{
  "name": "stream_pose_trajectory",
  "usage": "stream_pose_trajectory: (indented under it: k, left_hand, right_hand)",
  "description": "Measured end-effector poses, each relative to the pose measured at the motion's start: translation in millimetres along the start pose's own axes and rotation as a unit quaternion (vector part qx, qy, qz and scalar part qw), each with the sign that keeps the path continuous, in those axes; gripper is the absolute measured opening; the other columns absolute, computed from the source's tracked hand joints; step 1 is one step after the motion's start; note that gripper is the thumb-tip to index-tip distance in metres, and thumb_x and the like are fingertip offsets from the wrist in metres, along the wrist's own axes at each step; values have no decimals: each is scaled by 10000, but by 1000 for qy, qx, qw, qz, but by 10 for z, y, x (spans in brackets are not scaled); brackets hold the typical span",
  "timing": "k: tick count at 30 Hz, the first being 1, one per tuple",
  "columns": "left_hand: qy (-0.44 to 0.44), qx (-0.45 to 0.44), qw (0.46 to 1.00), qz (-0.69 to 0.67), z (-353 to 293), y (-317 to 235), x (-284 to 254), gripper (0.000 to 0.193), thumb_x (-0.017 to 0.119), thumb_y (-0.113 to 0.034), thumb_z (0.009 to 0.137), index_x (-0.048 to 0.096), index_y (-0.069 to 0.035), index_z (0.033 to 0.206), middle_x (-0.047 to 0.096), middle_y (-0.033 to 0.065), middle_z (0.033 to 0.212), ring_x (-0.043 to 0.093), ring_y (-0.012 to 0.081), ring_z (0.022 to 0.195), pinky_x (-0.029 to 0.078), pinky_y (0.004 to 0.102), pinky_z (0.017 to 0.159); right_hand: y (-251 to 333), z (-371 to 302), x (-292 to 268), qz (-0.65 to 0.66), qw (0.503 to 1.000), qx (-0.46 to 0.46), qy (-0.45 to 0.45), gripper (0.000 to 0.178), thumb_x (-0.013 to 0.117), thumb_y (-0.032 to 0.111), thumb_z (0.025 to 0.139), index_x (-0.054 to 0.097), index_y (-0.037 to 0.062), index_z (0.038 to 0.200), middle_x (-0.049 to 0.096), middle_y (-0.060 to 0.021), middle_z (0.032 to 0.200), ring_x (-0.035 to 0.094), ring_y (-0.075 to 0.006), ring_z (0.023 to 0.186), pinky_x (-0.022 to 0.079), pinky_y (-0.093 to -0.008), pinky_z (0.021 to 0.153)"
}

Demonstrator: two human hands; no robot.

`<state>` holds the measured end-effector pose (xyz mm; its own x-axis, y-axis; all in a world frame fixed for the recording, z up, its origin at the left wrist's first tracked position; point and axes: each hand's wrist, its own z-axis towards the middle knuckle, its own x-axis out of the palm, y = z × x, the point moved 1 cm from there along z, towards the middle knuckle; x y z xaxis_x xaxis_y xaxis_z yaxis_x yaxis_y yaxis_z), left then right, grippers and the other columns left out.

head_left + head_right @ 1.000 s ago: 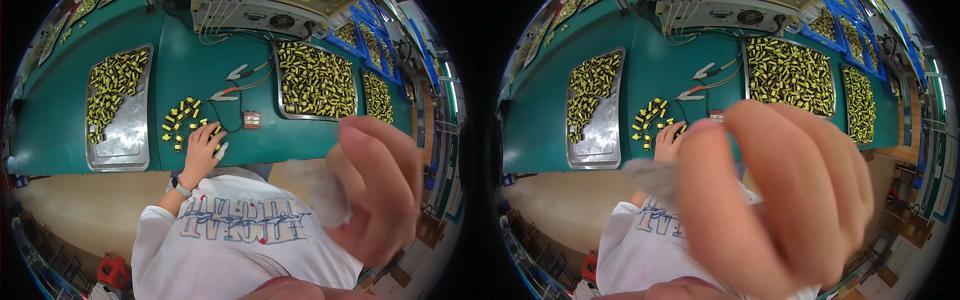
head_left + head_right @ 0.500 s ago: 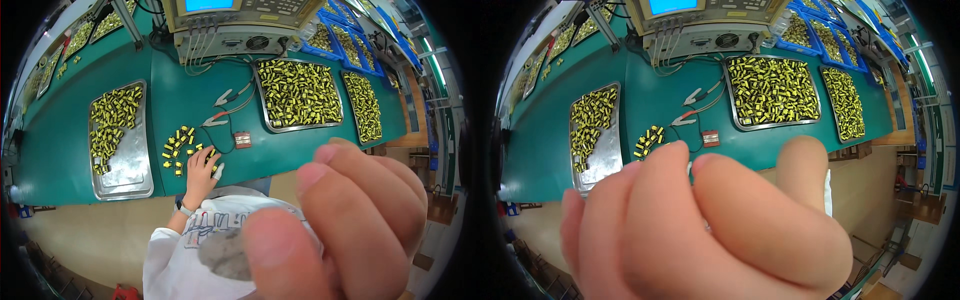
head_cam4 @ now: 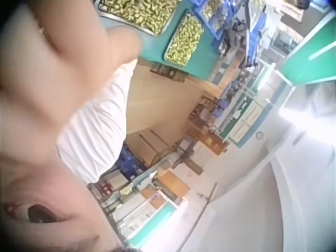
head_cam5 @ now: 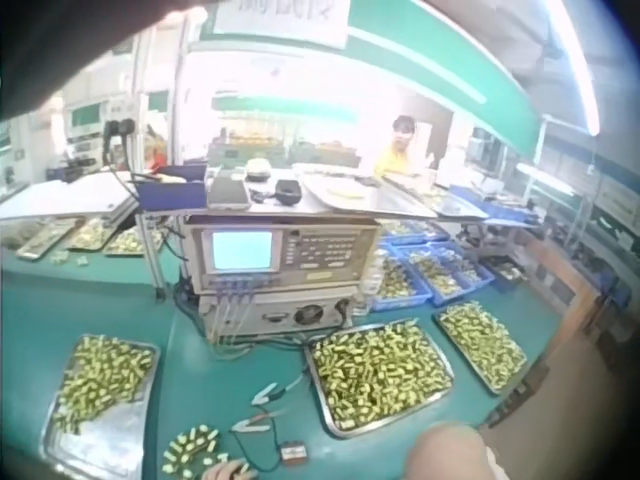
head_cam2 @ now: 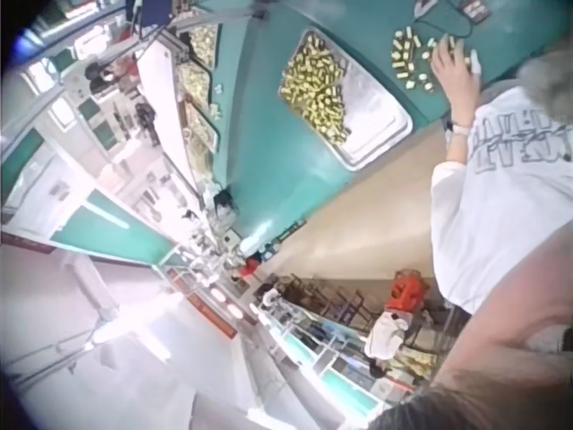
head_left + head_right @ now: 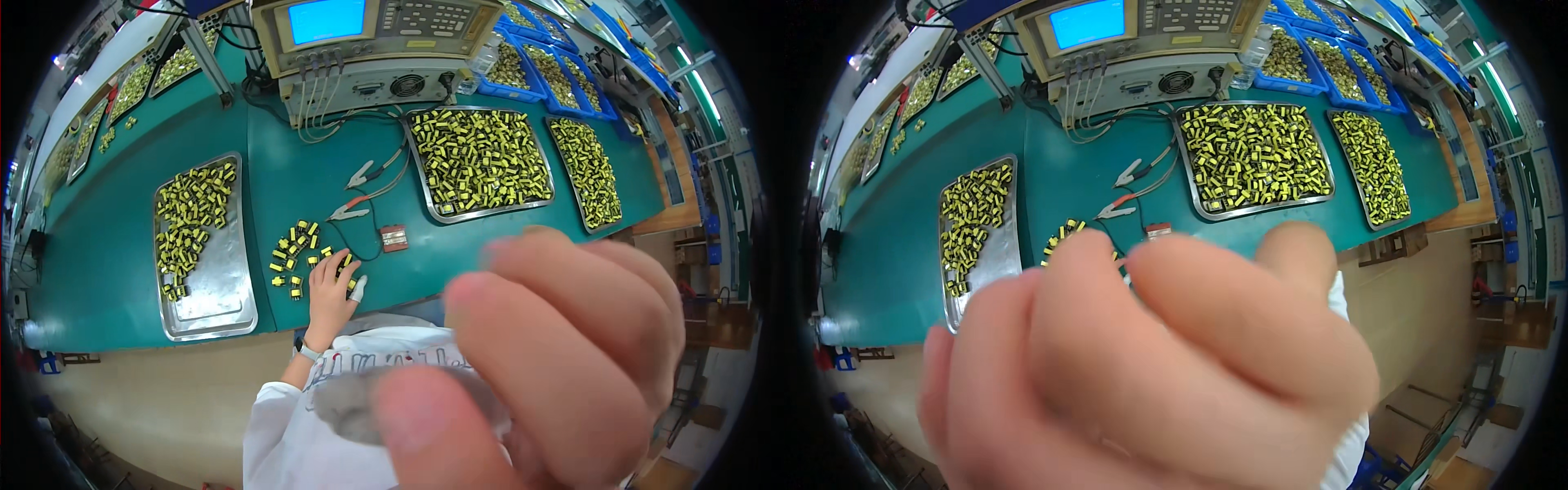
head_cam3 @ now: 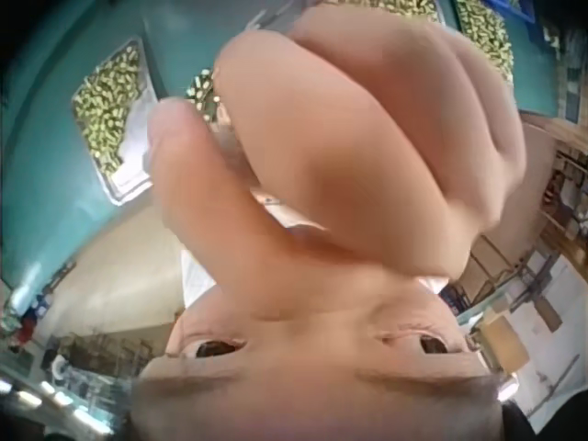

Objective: The person is seen picking small yellow electronic components from a tray and placing them into a small red assembly or testing unit at an electronics factory workstation.

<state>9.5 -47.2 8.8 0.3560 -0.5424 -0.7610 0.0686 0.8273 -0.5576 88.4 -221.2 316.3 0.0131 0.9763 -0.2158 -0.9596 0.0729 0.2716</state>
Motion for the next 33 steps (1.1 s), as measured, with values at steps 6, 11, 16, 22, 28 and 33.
stream_pose_trajectory:
  k: [6,11,16,22,28,33]
  left_hand:
    - [-22,92,994,-52,-476,319,339,987,831,-385,869,255,5,1569,434,127,1569,417,191,1437,356,257,1159]
    - [-11,66,997,-31,-137,145,217,737,798,-330,868,420,-56,1439,486,108,1515,461,239,1378,383,341,1124]
    - [8,24,999,33,-71,-14,-51,407,750,-250,868,660,-145,1251,561,80,1435,526,309,1292,422,462,1073]
    - [-13,-3,998,59,-163,204,231,318,685,-317,887,732,-208,1182,596,45,1400,556,301,1270,427,488,1066]
    - [-52,23,997,43,-210,322,362,387,763,-317,820,730,-220,1193,573,16,1425,546,298,1282,428,482,1053]
    - [-11,14,998,54,-220,329,307,422,763,-324,815,707,-209,1217,548,24,1439,522,303,1304,438,482,1037]
  right_hand:
    - [200,154,595,6,998,-53,-46,206,719,106,624,630,19,788,482,-33,671,450,-155,548,326,-276,472]
    - [310,270,783,22,999,4,-31,197,712,98,628,618,5,774,463,-26,654,428,-148,532,312,-275,462]
    - [467,460,633,-37,986,-49,-157,208,688,98,527,518,74,644,475,-10,629,414,-105,452,244,-224,403]
    - [543,482,783,-29,985,-38,-168,228,690,126,522,535,78,681,483,-16,637,417,-110,453,247,-234,401]
    - [641,406,691,-22,983,-12,-182,262,693,158,516,556,82,726,493,-22,646,420,-116,455,250,-245,399]
    - [593,449,784,-20,981,11,-192,298,695,186,511,573,85,763,502,-28,654,423,-121,456,253,-255,397]
